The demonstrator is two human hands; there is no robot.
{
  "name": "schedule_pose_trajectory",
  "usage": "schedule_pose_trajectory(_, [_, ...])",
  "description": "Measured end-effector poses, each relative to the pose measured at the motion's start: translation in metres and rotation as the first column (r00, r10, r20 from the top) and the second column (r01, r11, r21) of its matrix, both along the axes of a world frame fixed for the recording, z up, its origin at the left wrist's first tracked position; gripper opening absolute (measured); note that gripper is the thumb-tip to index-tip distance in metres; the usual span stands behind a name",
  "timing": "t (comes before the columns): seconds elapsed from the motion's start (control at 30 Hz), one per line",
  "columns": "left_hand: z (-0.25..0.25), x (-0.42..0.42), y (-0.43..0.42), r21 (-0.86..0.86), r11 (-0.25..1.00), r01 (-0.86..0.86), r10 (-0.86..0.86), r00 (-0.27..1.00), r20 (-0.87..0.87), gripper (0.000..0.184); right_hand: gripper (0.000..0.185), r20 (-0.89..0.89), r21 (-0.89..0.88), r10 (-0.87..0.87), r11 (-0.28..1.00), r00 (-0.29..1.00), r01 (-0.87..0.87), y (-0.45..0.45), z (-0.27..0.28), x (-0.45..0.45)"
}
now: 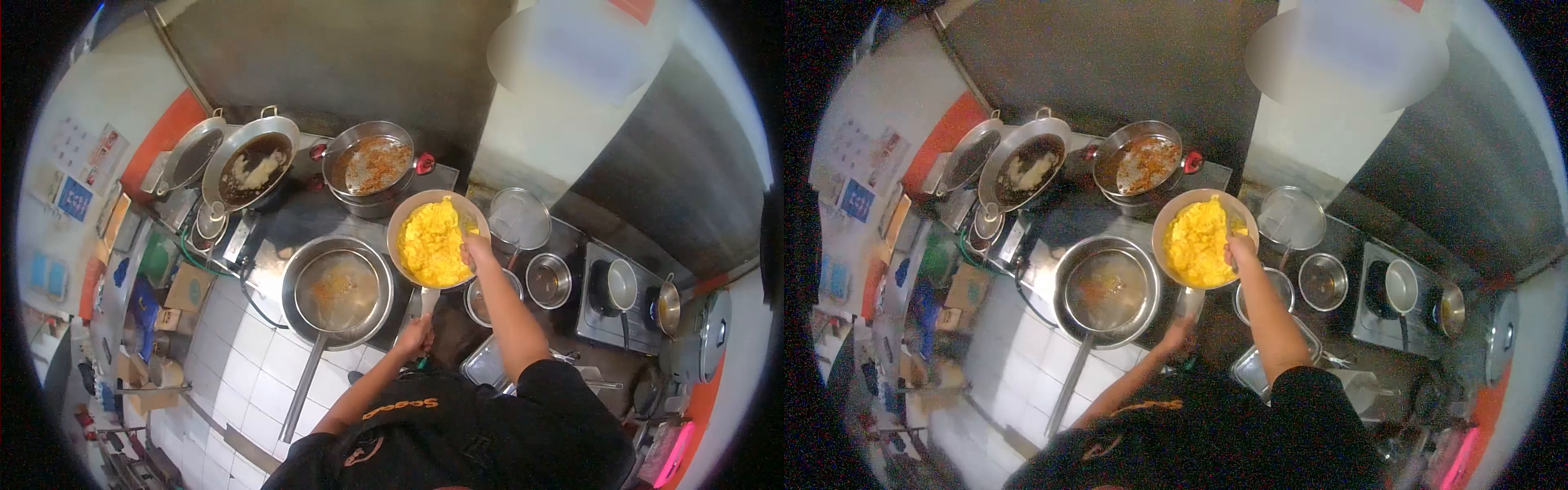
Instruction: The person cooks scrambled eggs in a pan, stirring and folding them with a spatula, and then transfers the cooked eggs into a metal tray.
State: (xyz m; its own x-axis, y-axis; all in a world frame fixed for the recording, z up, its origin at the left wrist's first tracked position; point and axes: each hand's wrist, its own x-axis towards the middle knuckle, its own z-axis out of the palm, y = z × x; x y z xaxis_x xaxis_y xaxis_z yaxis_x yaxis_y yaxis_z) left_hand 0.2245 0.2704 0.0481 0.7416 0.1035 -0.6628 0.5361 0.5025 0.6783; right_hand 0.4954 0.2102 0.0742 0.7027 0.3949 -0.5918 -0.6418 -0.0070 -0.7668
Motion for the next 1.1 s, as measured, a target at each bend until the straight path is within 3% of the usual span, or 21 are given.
schedule_pose_trajectory(0.07, [-0.01, 0.0, 0.001, -0.077, 0.997, 0.006, -0.004, 1.0, 0.031, 0.038, 0.008, 0.183, -0.202, 0.268, 0.952, 0.946, -0.231, 0.0, 0.011, 0.01])
schedule_pose_trajectory(0.13, [-0.032, 0.001, 0.002, -0.09, 0.996, 0.003, 0.002, 0.998, 0.062, 0.039, 0.012, 0.263, -0.441, 0.55, 0.799, 0.793, -0.408, 0.0, 0.031, 0.021])
schedule_pose_trajectory(0.17, [-0.044, 0.0, 0.001, -0.1, 0.995, 0.004, 0.004, 0.997, 0.076, 0.04, 0.025, 0.259, -0.592, 0.65, 0.692, 0.714, -0.414, 0.002, 0.035, 0.026])
schedule_pose_trajectory(0.23, [-0.053, 0.001, 0.0, -0.177, 0.984, -0.027, 0.044, 0.995, 0.092, 0.042, 0.032, 0.233, -0.829, 0.913, 0.367, 0.335, -0.423, 0.01, 0.03, 0.049])
schedule_pose_trajectory(0.27, [-0.056, 0.0, 0.0, -0.216, 0.975, -0.046, 0.069, 0.993, 0.097, 0.042, 0.036, 0.158, -0.913, 0.98, 0.191, 0.12, -0.36, 0.011, 0.024, 0.056])
schedule_pose_trajectory(0.3, [-0.041, -0.001, 0.0, -0.182, 0.982, -0.042, 0.061, 0.993, 0.097, 0.043, 0.037, 0.167, -0.922, 0.982, 0.189, 0.093, -0.337, 0.007, 0.024, 0.059])
schedule_pose_trajectory(0.33, [-0.039, -0.001, 0.0, -0.149, 0.989, -0.026, 0.042, 0.994, 0.1, 0.042, 0.035, 0.123, -0.935, 0.992, 0.109, -0.021, -0.337, 0.005, 0.042, 0.054])
schedule_pose_trajectory(0.4, [-0.039, -0.002, 0.002, -0.08, 0.997, 0.004, 0.004, 0.995, 0.102, 0.042, 0.033, 0.03, -0.948, 0.968, -0.051, -0.248, -0.314, -0.001, 0.122, 0.032])
schedule_pose_trajectory(0.43, [-0.045, -0.002, 0.005, -0.015, 0.999, 0.043, -0.041, 0.993, 0.112, 0.04, 0.031, -0.005, -0.937, 0.976, -0.081, -0.219, -0.341, -0.004, 0.149, 0.026])
schedule_pose_trajectory(0.5, [-0.06, -0.003, 0.006, -0.08, 0.997, 0.0, 0.006, 0.997, 0.078, 0.04, 0.027, -0.084, -0.907, 0.983, -0.143, -0.162, -0.397, -0.011, 0.186, 0.018])
schedule_pose_trajectory(0.6, [-0.058, -0.002, 0.004, -0.051, 0.998, -0.026, 0.03, 0.997, 0.077, 0.04, 0.024, -0.202, -0.836, 0.979, -0.169, 0.006, -0.522, -0.029, 0.199, 0.003])
schedule_pose_trajectory(0.63, [-0.068, 0.0, 0.004, -0.054, 0.998, -0.038, 0.042, 0.996, 0.082, 0.04, 0.021, -0.196, -0.858, 0.972, -0.234, -0.13, -0.457, -0.033, 0.2, -0.01])
schedule_pose_trajectory(0.7, [-0.079, 0.0, 0.005, -0.077, 0.997, -0.031, 0.039, 0.994, 0.101, 0.041, 0.022, -0.165, -0.893, 0.941, -0.27, -0.296, -0.36, -0.048, 0.147, -0.021])
schedule_pose_trajectory(0.77, [-0.076, 0.001, 0.008, -0.121, 0.993, -0.003, 0.018, 0.992, 0.126, 0.041, 0.024, -0.084, -0.953, 0.996, -0.088, -0.028, -0.29, -0.058, 0.092, -0.043])
schedule_pose_trajectory(0.87, [-0.041, -0.001, 0.012, -0.141, 0.99, 0.014, -0.002, 0.996, 0.086, 0.042, 0.026, 0.112, -0.975, 0.942, 0.166, 0.316, -0.149, -0.047, 0.06, -0.084])
schedule_pose_trajectory(0.97, [-0.057, -0.002, 0.014, -0.067, 0.998, 0.013, -0.009, 0.998, 0.069, 0.042, 0.026, 0.303, -0.942, 0.935, 0.323, 0.185, -0.089, -0.033, 0.015, -0.052])
schedule_pose_trajectory(1.07, [-0.03, -0.006, 0.021, -0.011, 0.999, -0.031, 0.032, 0.996, 0.078, 0.041, 0.026, 0.203, -0.945, 0.966, 0.235, 0.157, -0.228, -0.015, 0.059, -0.01])
schedule_pose_trajectory(1.1, [-0.03, -0.008, 0.029, 0.0, 1.0, 0.018, -0.018, 0.996, 0.084, 0.039, 0.026, 0.202, -0.954, 0.971, 0.224, 0.128, -0.198, -0.012, 0.07, 0.002])
